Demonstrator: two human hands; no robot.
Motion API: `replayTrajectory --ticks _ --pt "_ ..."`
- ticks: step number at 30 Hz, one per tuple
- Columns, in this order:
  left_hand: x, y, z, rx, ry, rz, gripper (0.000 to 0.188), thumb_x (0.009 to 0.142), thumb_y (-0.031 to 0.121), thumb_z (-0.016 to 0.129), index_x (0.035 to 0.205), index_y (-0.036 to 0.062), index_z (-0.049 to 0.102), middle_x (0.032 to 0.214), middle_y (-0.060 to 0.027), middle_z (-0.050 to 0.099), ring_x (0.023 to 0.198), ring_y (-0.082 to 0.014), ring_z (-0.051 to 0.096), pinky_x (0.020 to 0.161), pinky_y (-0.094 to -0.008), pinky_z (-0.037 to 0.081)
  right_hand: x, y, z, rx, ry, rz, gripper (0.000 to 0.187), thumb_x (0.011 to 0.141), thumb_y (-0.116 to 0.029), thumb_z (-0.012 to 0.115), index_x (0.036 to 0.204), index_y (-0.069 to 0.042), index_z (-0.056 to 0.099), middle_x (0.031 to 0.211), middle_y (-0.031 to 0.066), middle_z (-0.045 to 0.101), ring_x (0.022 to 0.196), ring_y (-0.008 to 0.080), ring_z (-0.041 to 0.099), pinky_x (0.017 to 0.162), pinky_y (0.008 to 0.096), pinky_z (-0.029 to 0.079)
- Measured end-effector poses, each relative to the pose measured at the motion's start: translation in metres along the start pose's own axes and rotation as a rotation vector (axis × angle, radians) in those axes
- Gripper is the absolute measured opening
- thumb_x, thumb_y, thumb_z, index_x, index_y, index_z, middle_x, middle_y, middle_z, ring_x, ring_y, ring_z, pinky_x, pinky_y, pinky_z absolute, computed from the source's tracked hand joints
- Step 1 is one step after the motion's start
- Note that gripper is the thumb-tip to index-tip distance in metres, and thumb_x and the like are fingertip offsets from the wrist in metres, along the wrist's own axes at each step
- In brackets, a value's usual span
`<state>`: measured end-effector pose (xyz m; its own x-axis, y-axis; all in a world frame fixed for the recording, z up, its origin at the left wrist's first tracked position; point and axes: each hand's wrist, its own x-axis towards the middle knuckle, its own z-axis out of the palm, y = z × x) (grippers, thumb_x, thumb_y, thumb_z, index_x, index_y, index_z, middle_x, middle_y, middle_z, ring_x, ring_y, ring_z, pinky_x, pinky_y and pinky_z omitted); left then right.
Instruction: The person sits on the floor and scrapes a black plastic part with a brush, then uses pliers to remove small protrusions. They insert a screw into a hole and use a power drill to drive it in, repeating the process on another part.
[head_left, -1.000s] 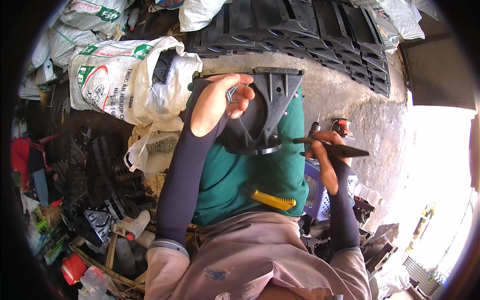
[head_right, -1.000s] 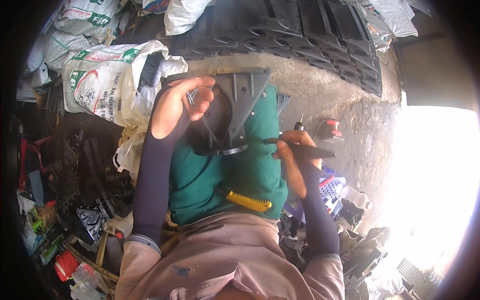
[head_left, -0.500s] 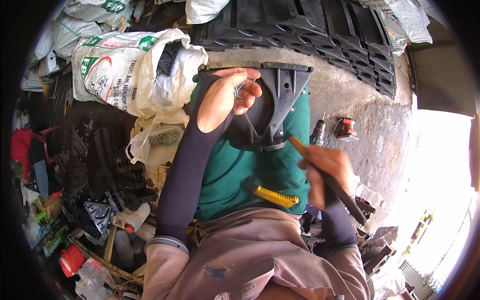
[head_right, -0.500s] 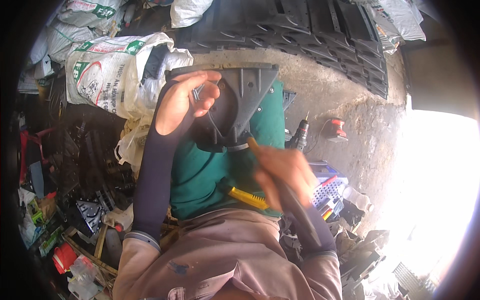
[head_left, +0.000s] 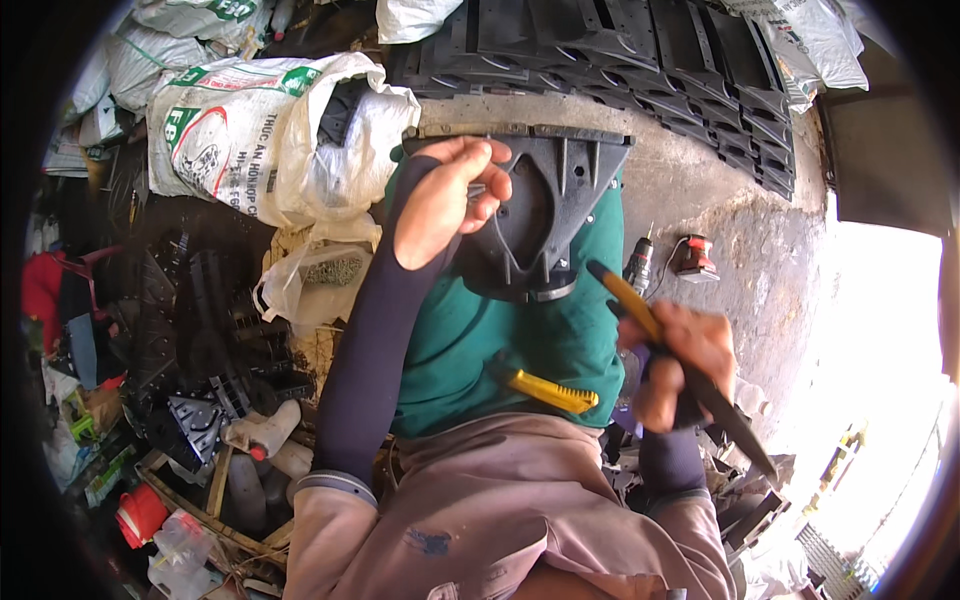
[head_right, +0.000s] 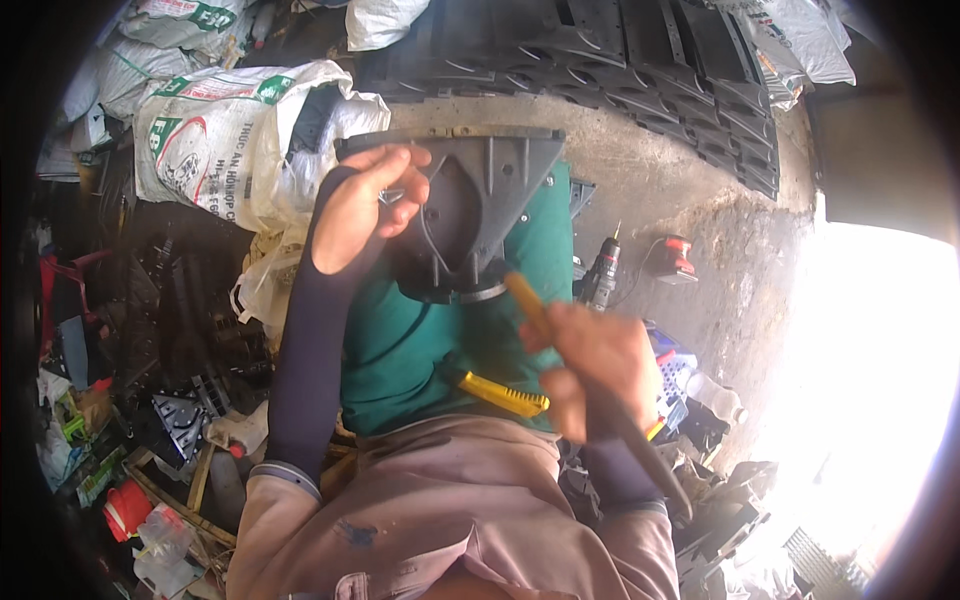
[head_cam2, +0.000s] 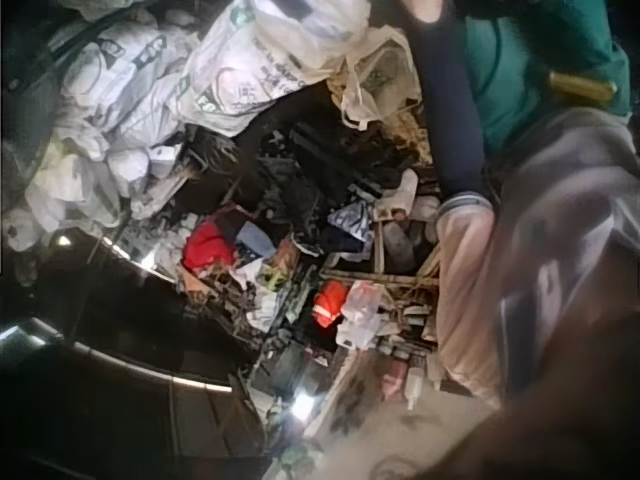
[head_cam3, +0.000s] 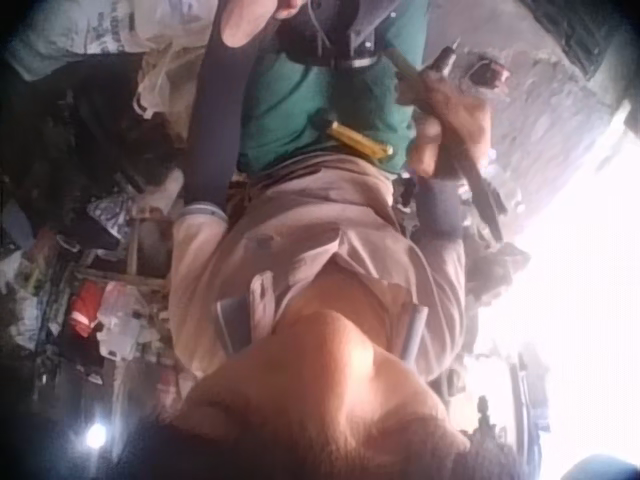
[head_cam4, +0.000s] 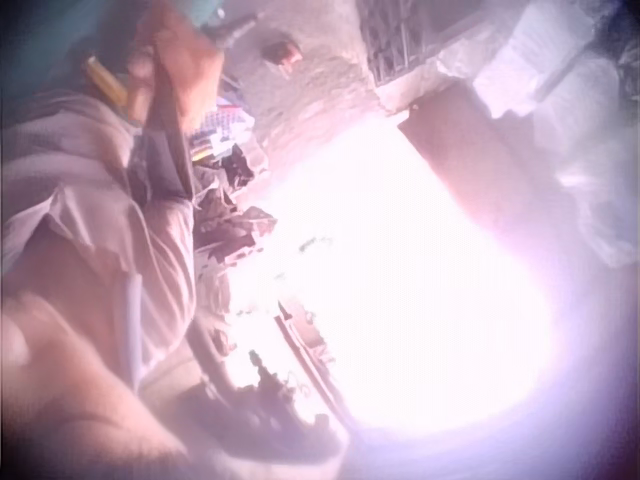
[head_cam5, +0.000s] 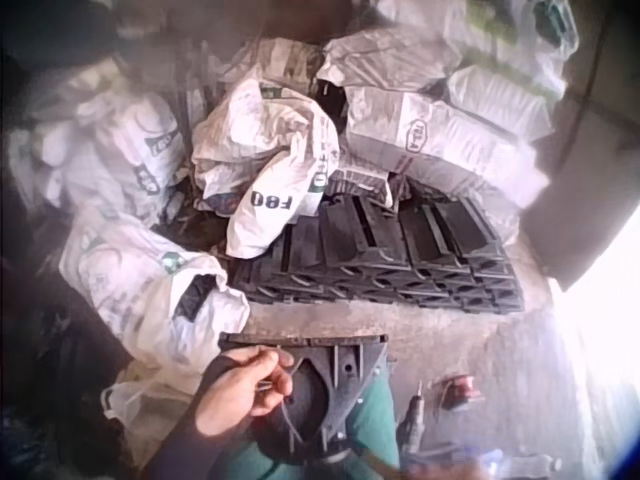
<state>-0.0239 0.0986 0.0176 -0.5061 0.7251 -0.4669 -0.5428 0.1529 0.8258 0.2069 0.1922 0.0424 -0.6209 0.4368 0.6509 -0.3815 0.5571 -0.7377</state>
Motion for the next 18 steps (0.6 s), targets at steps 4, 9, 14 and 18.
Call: replayTrajectory --ticks 4,9,14,18 --pt "-0.003 -0.002 0.003 0.007 -0.007 0.002 0.028 0.099 0.025 0.049 0.104 -0.0004 0.059 0.073 -0.004 0.059 0.054 -0.0064 0.045 0.045 -0.019 0.032 -0.005 0.006 0.001 -0.431 -0.311 0.156 0.019 0.093 -0.009 0.053 0.106 0.005 0.054 0.1 0.024 0.061 0.073 0.0275 0.068 0.064 0.0362 0.057" --pt "-0.002 -0.001 0.002 0.02 0.031 0.024 0.028 0.101 0.025 0.047 0.1 0.0013 0.06 0.069 -0.0028 0.059 0.051 -0.0049 0.046 0.044 -0.0187 0.033 -0.006 0.005 0.001 -0.069 0.074 0.183 0.021 0.084 0.001 0.066 0.104 0.003 0.06 0.096 0.0183 0.065 0.078 0.027 0.068 0.069 0.0351 0.055" --pt "-0.003 -0.003 0.004 0.034 0.021 -0.016 0.029 0.1 0.026 0.048 0.099 0.0013 0.062 0.068 -0.0022 0.059 0.05 -0.0048 0.046 0.044 -0.0188 0.033 -0.008 0.014 0.005 -0.314 -0.165 0.307 0.018 0.084 0.002 0.067 0.101 0.004 0.062 0.094 0.019 0.067 0.079 0.0291 0.068 0.073 0.0333 0.054" --pt "-0.007 0.0 0.005 0.051 0.038 0.018 0.033 0.1 0.03 0.048 0.105 0.0004 0.062 0.07 -0.0019 0.059 0.054 -0.0045 0.048 0.046 -0.0181 0.034 0.005 0.008 -0.006 -0.065 0.084 0.3 0.017 0.089 -0.008 0.065 0.101 0.003 0.06 0.09 0.015 0.066 0.075 0.0193 0.067 0.062 0.029 0.054"
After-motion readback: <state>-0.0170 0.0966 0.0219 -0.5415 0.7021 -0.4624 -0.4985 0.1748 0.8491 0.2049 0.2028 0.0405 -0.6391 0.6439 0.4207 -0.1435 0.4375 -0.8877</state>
